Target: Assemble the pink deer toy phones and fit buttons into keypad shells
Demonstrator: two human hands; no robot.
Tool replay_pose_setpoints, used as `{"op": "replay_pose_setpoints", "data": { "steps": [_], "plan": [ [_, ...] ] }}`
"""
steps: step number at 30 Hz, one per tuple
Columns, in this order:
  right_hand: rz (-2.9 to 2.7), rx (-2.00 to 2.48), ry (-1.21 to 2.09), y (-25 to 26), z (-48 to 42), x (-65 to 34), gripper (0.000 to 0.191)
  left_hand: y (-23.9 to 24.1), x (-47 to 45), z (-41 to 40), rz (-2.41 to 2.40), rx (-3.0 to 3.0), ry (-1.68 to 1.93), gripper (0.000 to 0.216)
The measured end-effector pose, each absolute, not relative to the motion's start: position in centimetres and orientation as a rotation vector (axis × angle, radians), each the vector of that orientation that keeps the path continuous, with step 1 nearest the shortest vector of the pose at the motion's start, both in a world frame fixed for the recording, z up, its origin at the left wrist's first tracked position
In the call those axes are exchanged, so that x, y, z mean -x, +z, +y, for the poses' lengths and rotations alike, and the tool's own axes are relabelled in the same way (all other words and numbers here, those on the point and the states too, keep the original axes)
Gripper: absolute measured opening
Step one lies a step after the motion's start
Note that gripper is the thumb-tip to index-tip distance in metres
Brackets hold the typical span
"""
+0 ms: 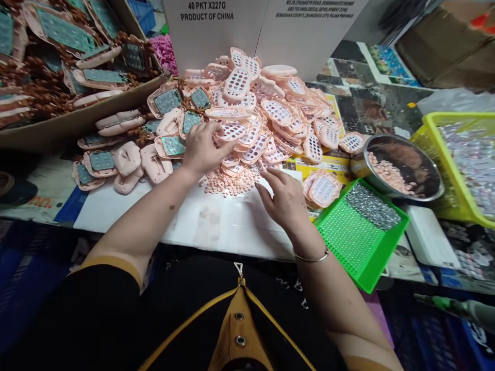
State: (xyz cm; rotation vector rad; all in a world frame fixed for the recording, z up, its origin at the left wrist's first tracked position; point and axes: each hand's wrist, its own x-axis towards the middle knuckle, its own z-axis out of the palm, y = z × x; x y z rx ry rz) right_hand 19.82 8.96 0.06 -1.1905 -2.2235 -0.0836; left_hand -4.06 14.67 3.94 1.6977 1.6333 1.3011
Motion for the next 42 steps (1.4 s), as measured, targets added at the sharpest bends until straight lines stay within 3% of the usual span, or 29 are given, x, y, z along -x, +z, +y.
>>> {"op": "replay_pose_setpoints", "data": {
  "steps": [6,13,19,24,28,30,33,39,42],
  "plan": [
    [-2.055,1.086,-0.004,-0.6,7.6,-18.4,0.065,2.6,6.5,6.7,1.393,-1.574,1.323,0.04],
    [-2.23,0.937,0.147,-1.2,8.9,-14.6,0.033,0.5,6.1,2.7,1.096,-1.238,1.482,0.048],
    [-2.218,0.927,0.129,-1.1,7.4,-12.2,0.033,0.8,4.8,2.6,0.876,-0.93,1.524,0.095],
    [-2.179,0.898,0.064,0.9,7.7,-12.7,0.032,1.9,6.5,2.2,0.651,-0.73,1.327,0.086],
    [-2.322,0.584,0.068,2.4,9.1,-13.0,0.035,2.8,7.2,1.7,0.584,-0.596,1.003,0.079],
    [-2.392,0.447,0.068,2.6,9.4,-12.9,0.042,3.0,7.0,1.2,0.583,-0.577,0.918,0.064],
    [-2.392,0.61,0.091,2.2,9.4,-13.0,0.057,2.7,7.2,0.0,0.607,-0.528,0.964,0.053],
    [-2.679,0.844,0.117,0.3,8.4,-12.0,0.044,0.8,8.6,-2.3,0.584,-0.434,1.142,0.09],
    [-2.697,1.025,0.048,0.0,8.0,-9.6,0.051,0.3,8.3,-2.5,0.59,-0.374,1.144,0.085]
  ]
}}
